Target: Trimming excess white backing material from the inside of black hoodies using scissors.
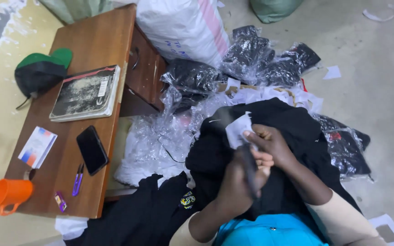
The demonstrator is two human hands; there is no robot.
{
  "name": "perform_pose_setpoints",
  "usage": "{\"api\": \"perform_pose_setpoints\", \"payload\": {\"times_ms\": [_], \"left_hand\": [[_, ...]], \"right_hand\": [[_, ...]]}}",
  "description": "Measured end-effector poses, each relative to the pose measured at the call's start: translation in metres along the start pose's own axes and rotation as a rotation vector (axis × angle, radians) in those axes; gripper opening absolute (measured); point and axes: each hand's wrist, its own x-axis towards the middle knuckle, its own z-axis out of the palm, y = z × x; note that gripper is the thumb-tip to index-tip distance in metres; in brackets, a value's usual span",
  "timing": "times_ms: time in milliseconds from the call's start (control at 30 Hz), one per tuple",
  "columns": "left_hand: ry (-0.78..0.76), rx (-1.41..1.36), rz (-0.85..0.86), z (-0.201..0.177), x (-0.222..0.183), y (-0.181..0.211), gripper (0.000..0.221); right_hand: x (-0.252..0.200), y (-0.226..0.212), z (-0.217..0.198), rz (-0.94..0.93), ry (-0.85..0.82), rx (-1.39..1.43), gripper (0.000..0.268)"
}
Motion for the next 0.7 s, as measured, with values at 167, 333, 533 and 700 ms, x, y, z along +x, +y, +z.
{"api": "perform_pose_setpoints", "payload": {"times_ms": [167, 333, 533, 700], "left_hand": [[0.128, 0.445, -0.06, 0.024, -0.012, -0.076, 0.029], [0.182, 0.398, -0.292, 0.015, -0.032, -0.116, 0.03], [0.382, 0.627, -0.424, -0.056, -0.003, -0.146, 0.066], [0.437, 0.336, -0.38, -0.064, 0.008, -0.102, 0.037]], "right_hand": [[0.01, 0.037, -0.004, 0.09, 0.021, 0.337, 0.013], [0.001, -0.022, -0.033, -0.055, 0.287, 0.393, 0.02], [-0.046, -0.047, 0.001, 0.265, 0.344, 0.78, 0.016], [-0.046, 0.014, 0.003, 0.072, 0.338, 0.223, 0.021]]}}
